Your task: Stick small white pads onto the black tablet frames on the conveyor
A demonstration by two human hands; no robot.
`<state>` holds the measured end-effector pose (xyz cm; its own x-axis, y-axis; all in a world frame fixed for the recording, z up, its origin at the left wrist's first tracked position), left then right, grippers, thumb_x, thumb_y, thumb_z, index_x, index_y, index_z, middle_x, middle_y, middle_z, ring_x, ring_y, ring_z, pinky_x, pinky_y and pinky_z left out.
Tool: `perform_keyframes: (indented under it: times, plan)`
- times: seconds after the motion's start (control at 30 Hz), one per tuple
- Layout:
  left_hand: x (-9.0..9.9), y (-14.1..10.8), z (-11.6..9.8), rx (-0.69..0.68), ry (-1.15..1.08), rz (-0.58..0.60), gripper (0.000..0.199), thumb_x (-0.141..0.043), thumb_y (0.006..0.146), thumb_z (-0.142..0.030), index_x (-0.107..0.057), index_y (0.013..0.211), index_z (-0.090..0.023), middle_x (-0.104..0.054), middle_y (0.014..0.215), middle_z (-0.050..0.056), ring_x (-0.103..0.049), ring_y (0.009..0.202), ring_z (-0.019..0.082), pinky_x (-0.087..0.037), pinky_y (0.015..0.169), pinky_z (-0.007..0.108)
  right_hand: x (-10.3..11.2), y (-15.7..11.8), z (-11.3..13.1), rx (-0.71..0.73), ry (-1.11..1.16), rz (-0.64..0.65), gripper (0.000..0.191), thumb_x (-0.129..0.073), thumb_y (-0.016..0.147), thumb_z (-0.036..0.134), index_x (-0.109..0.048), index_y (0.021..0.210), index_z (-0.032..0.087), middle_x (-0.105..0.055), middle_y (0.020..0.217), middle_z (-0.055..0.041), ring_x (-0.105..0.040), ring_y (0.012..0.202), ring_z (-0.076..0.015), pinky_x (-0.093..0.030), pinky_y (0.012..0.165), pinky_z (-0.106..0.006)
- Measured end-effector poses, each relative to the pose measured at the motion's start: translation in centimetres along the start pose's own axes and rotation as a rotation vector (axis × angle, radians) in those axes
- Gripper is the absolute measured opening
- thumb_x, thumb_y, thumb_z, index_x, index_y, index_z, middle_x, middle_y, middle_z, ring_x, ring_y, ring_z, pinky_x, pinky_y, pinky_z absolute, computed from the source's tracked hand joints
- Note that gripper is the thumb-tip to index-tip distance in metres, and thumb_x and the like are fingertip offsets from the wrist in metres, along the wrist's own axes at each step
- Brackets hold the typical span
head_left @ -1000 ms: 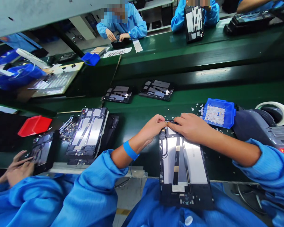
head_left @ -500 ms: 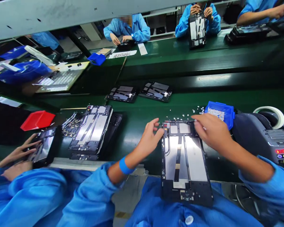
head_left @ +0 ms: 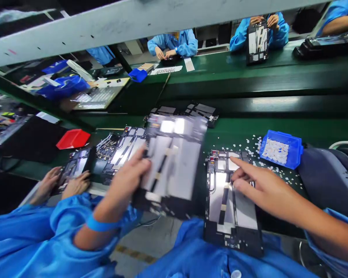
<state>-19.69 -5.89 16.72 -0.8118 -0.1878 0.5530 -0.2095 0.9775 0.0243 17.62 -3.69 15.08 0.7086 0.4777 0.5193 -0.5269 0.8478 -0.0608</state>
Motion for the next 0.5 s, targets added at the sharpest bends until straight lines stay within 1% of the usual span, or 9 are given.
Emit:
perform_keyframes:
  times: [0.03,0.13,0.2,0.27,0.33,0.37,0.4,0.43,0.5]
  plan:
    - [3.4,1.4,1.0,0.081,-0.067,-0.137,0.061,-0.067,0.093,-0.051,-0.058,0.149,-0.027,-0.076,0.129,0.003,-0.074,0.106,0.025,-0.063,0.097,0.035,0.3,0.3,-0.5,-0.023,-0.025,0.000,0.052,-0.054,0.102,0.040,-0.055,0.152,0.024,-0.078,0.101,-0.0038,-0.073,0.081,-0.0188,-0.056,0.066,-0.029]
    - [11.7,4.6,4.8,0.334,-0.068,-0.293,0.054,-0.077,0.087,-0.048,-0.065,0.136,-0.028,-0.079,0.102,-0.007,-0.070,0.079,0.013,-0.062,0.094,0.036,1.0,0.9,-2.3,-0.067,-0.116,-0.013,0.045,-0.053,0.103,0.041,-0.064,0.143,0.023,-0.078,0.097,-0.0021,-0.072,0.081,-0.0182,-0.054,0.069,-0.029]
    - [15.1,5.8,7.0,0.458,0.069,-0.282,0.052,-0.075,0.088,-0.052,-0.064,0.131,-0.027,-0.075,0.085,-0.009,-0.065,0.066,0.010,-0.062,0.086,0.040,1.0,1.3,-3.3,-0.064,-0.176,-0.022,0.044,-0.052,0.102,0.039,-0.066,0.141,0.022,-0.079,0.095,-0.0019,-0.072,0.079,-0.0189,-0.053,0.069,-0.030]
    - [16.1,6.6,7.8,0.411,0.296,-0.255,0.051,-0.073,0.087,-0.057,-0.065,0.124,-0.023,-0.072,0.080,-0.007,-0.069,0.070,0.015,-0.061,0.084,0.044,0.8,2.2,-4.0,-0.059,-0.240,-0.041,0.045,-0.052,0.102,0.037,-0.067,0.141,0.021,-0.080,0.095,-0.0026,-0.074,0.080,-0.0206,-0.053,0.070,-0.032]
    - [14.4,6.5,6.7,0.220,0.520,-0.294,0.049,-0.073,0.086,-0.056,-0.066,0.120,-0.021,-0.074,0.092,-0.003,-0.073,0.094,0.025,-0.059,0.093,0.049,0.4,3.2,-4.3,-0.047,-0.316,-0.077,0.044,-0.052,0.101,0.033,-0.068,0.140,0.019,-0.081,0.101,-0.0047,-0.076,0.087,-0.0236,-0.055,0.076,-0.034]
    - [12.5,6.1,5.7,0.096,0.603,-0.321,0.045,-0.072,0.087,-0.051,-0.066,0.120,-0.021,-0.074,0.102,-0.001,-0.071,0.107,0.028,-0.057,0.100,0.050,0.1,3.8,-4.4,-0.034,-0.358,-0.095,0.043,-0.052,0.101,0.031,-0.070,0.138,0.019,-0.081,0.107,-0.0064,-0.076,0.094,-0.0255,-0.056,0.082,-0.036]
    - [9.7,5.5,4.4,-0.048,0.674,-0.308,0.041,-0.068,0.091,-0.045,-0.066,0.124,-0.021,-0.074,0.112,0.001,-0.067,0.117,0.030,-0.054,0.105,0.050,-0.2,4.3,-4.4,-0.019,-0.399,-0.107,0.042,-0.052,0.100,0.029,-0.071,0.136,0.019,-0.081,0.114,-0.0080,-0.076,0.101,-0.0274,-0.057,0.087,-0.038]
    - [6.3,4.7,2.9,-0.209,0.723,-0.264,0.034,-0.061,0.095,-0.038,-0.067,0.124,-0.021,-0.074,0.112,0.002,-0.067,0.116,0.029,-0.054,0.105,0.050,-0.6,4.8,-4.4,-0.003,-0.435,-0.111,0.041,-0.052,0.100,0.028,-0.073,0.134,0.019,-0.079,0.120,-0.0093,-0.075,0.107,-0.0289,-0.057,0.091,-0.040]
    - [-2.1,3.2,0.4,-0.502,0.681,0.059,0.030,-0.052,0.101,-0.029,-0.070,0.124,-0.023,-0.075,0.106,0.004,-0.070,0.103,0.023,-0.057,0.097,0.040,-1.2,5.5,-4.3,0.026,-0.479,-0.108,0.039,-0.052,0.101,0.027,-0.074,0.132,0.019,-0.076,0.130,-0.0105,-0.074,0.114,-0.0305,-0.056,0.096,-0.042]
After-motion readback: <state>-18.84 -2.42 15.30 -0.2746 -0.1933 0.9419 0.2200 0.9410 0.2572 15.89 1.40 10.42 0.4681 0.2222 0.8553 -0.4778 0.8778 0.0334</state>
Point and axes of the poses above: each hand's wrist, its own y-axis towards the middle knuckle, its own x-axis out of the back of the hand, z = x × y, the point moved 4 cm from there along y, towards the middle knuckle
